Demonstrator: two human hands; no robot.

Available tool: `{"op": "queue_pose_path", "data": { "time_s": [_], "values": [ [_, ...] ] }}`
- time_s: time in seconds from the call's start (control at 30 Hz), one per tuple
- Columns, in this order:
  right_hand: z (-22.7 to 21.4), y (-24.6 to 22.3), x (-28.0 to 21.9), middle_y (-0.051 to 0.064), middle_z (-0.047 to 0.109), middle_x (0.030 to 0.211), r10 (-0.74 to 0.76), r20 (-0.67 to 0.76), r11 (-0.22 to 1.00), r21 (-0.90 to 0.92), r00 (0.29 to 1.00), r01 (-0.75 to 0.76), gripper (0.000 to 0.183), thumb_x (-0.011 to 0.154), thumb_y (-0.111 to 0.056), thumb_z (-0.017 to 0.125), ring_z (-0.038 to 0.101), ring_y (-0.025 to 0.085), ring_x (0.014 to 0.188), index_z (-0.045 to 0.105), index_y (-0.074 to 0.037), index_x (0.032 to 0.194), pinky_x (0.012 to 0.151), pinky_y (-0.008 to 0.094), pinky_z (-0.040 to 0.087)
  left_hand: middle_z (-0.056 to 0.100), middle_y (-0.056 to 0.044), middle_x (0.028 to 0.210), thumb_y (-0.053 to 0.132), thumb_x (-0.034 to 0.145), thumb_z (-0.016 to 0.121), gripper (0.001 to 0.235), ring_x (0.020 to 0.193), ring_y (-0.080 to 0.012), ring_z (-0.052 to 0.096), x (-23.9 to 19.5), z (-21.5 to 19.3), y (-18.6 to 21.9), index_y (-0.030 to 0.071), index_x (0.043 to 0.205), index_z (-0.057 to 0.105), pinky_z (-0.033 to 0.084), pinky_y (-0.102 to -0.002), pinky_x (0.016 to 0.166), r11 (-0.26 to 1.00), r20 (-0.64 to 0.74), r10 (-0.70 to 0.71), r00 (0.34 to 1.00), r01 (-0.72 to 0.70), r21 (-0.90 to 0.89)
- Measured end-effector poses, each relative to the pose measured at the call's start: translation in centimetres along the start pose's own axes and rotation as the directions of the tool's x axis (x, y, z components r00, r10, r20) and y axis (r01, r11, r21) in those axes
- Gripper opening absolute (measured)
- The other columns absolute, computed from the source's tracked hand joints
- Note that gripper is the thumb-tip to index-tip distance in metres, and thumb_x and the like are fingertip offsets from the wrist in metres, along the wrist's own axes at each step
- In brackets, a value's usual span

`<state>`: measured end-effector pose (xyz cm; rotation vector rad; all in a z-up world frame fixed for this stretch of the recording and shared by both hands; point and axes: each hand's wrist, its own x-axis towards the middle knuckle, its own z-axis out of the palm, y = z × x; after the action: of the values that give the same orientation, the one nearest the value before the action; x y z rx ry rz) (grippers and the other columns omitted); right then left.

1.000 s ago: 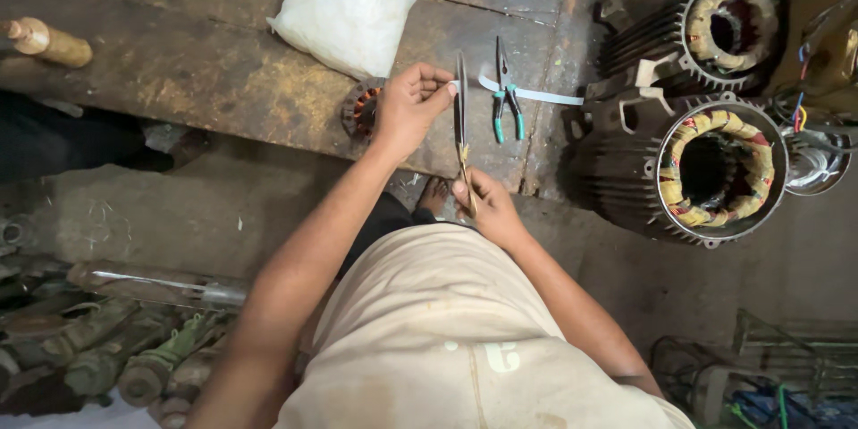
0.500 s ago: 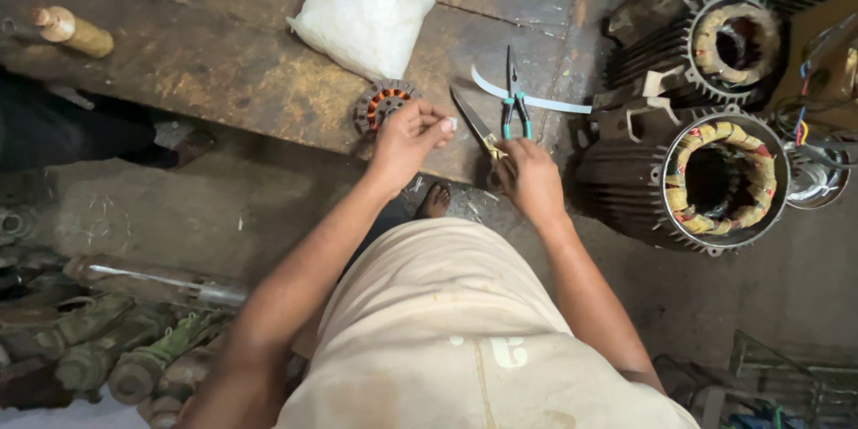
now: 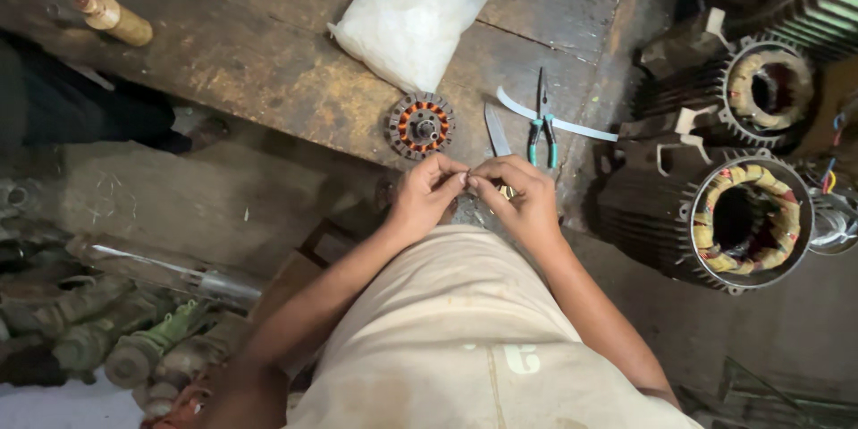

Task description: The person works on a small electrical component, likely a motor rotor, on a wooden workbench. They use scissors and pliers to cut and insert white insulating material into the slots of the component.

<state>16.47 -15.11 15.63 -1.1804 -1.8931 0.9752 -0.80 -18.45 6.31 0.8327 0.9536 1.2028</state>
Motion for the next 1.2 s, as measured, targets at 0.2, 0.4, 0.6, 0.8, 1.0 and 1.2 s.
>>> {"op": "queue_pose_path", "data": {
  "time_s": [0.2,0.4,0.6,0.8,1.0,1.2],
  "values": [
    [1.3,-1.2,0.7,0.010,0.073,0.097,-0.094,-0.050,0.991,-0.103,0.994,0.089,0.018,0.081,-0.003,0.081,0.073,0.023,0.089,0.075,-0.002,0.097,0.075,0.033,0.058,0.073,-0.005,0.094,0.000,0.099,0.065,0.008,0.088,-0.0072,0.069,-0.2,-0.5,1.9,-0.002,0.106,0.065,0.057,-0.024,0.077,0.974,-0.079,0.055,0.995,-0.036,0.223],
    [2.5,-1.5,0.5,0.010,0.071,0.090,-0.100,-0.079,0.972,-0.219,0.992,0.080,0.013,0.084,-0.004,0.083,0.072,0.022,0.081,0.071,-0.001,0.089,0.069,0.032,0.057,0.072,-0.004,0.096,-0.001,0.100,0.063,0.007,0.089,-0.0067,0.066,0.0,-1.8,2.7,-0.002,0.107,0.064,0.055,-0.023,0.078,0.939,0.050,0.101,0.994,-0.112,0.324],
    [4.5,-0.1,0.9,0.011,0.067,0.114,0.050,-0.120,0.982,0.188,0.992,-0.026,0.011,0.092,0.000,0.071,0.067,0.018,0.102,0.067,0.001,0.101,0.088,0.030,0.054,0.070,-0.002,0.097,0.006,0.104,0.060,0.010,0.082,-0.0059,0.060,0.9,-3.0,2.5,0.000,0.111,0.058,0.044,-0.023,0.066,0.975,0.097,-0.196,0.976,0.204,-0.084],
    [6.2,0.1,0.4,0.010,0.072,0.106,0.475,-0.029,0.720,0.588,0.879,-0.369,0.011,0.099,-0.004,0.066,0.070,0.014,0.094,0.069,-0.003,0.109,0.084,0.028,0.059,0.064,-0.001,0.098,0.009,0.102,0.065,0.017,0.091,-0.0060,0.061,0.3,-3.9,3.3,0.001,0.110,0.053,0.053,-0.024,0.080,0.995,0.160,-0.008,0.987,-0.008,0.102],
    [6.1,-3.5,1.1,0.008,0.075,0.094,0.236,-0.186,0.967,-0.053,0.954,-0.249,0.011,0.092,-0.003,0.074,0.074,0.014,0.086,0.072,-0.002,0.103,0.075,0.028,0.059,0.065,0.000,0.093,0.010,0.103,0.064,0.011,0.085,-0.0052,0.061,0.4,-4.9,4.7,0.002,0.109,0.059,0.052,-0.023,0.074,0.984,0.138,-0.064,0.988,0.040,0.171],
    [6.6,-6.1,1.5,0.010,0.073,0.096,-0.009,-0.160,0.989,-0.147,0.987,-0.014,0.014,0.085,-0.002,0.080,0.072,0.022,0.088,0.074,-0.001,0.097,0.075,0.031,0.058,0.072,-0.004,0.090,0.003,0.099,0.065,0.007,0.081,-0.0058,0.068,-0.3,-6.0,5.6,0.000,0.104,0.063,0.056,-0.024,0.070,0.922,0.080,0.166,0.983,-0.183,0.340]
  ]
}}
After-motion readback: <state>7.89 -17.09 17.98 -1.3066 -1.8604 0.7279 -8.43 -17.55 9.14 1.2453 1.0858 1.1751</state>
